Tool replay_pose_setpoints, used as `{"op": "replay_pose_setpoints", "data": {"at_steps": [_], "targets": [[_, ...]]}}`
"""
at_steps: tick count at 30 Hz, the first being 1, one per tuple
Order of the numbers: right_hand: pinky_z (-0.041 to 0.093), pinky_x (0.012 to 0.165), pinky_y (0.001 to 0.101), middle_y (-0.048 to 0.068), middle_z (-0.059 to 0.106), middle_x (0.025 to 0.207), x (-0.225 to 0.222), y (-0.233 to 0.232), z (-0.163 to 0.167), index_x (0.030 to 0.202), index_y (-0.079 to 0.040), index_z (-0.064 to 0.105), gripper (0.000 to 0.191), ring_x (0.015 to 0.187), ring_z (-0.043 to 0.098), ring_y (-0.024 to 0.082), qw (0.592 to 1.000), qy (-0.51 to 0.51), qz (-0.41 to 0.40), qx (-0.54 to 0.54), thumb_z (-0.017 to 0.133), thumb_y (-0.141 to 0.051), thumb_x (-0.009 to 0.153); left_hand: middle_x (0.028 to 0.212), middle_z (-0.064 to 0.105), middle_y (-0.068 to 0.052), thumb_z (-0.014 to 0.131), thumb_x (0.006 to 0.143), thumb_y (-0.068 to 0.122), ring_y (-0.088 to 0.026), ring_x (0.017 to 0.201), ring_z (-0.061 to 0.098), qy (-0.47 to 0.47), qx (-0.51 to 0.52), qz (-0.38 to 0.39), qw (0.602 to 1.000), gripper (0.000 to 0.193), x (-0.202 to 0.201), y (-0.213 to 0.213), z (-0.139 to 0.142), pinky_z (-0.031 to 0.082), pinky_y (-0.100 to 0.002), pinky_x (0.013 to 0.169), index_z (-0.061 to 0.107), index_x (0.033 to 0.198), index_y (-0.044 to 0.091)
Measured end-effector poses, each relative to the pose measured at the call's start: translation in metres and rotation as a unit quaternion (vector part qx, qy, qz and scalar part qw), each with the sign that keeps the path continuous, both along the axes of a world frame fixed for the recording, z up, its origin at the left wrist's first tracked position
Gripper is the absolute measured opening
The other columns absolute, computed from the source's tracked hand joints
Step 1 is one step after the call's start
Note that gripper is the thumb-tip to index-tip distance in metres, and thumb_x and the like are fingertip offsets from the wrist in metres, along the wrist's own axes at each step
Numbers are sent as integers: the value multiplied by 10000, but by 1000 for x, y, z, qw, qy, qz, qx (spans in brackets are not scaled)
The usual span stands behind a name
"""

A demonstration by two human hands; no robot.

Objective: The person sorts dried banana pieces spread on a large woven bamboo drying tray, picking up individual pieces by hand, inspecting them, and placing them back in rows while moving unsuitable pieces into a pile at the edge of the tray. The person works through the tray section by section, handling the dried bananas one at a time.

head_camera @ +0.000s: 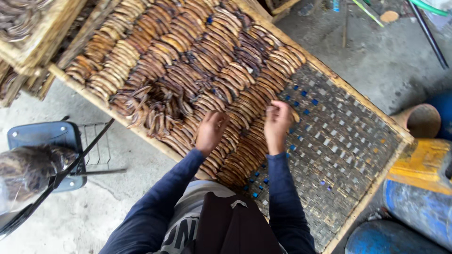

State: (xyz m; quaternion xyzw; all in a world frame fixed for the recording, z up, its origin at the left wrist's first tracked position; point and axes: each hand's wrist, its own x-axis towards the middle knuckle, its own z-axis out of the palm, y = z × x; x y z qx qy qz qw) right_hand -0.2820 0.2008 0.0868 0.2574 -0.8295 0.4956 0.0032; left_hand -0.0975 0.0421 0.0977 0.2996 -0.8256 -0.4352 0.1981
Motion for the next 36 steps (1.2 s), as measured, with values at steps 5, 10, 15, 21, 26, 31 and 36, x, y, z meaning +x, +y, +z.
{"op": "replay_pose_setpoints", "data": {"at_steps": [5,10,15,21,26,31,36], "targets": [[503,978,463,140,622,1224,96,-111,9,1274,-73,593,442,1158,603,353,951,11,307,36,780,-142,880,1309,567,-187,731,917,69,-382,1234,537,17,-121,183,975,316,119,-44,-6,468,-480,1042,642,1219,43],[421,1083,526,150,487,1422,164,-167,8,1405,-255,595,597,1309,498,385,899,91,406,139,821,-224,853,1471,465,-263,706,918,54,-459,1364,462,-13,-173,276,945,524,166,-84,-44,403,-515,1135,533,1410,7],[344,1027,622,158,367,1515,189,-199,-4,1328,-315,633,618,1312,394,428,840,235,440,216,853,-342,751,1464,520,-273,678,1019,164,-459,1372,489,19,-121,279,953,497,152,-120,-76,421,-499,1143,499,1459,16],[348,1137,536,104,411,1539,176,-186,-23,1203,-235,744,383,1357,418,373,870,157,431,179,804,-253,826,1247,637,-215,731,941,332,-426,1165,575,-67,-115,247,960,559,145,-122,-67,457,-512,1016,566,1384,34],[393,1126,511,104,565,1362,158,-186,-41,953,-147,746,142,1300,505,327,906,99,406,61,737,-40,860,1123,650,-209,840,802,529,-421,1111,582,-109,-123,232,959,707,138,-131,-54,412,-528,1031,593,1212,8],[534,995,409,111,607,1195,155,-178,-41,1000,-83,683,155,1195,617,302,946,-9,325,12,680,44,911,1087,652,-211,881,696,608,-417,1088,580,-181,-84,185,962,819,121,-137,-54,348,-538,1088,575,1117,-24],[579,831,330,113,601,1166,162,-158,-34,1007,-76,671,157,1089,639,243,956,-45,287,37,671,49,912,1090,661,-211,886,725,510,-401,1072,586,-168,-74,188,965,684,116,-125,-53,386,-541,981,611,1104,12]]}}
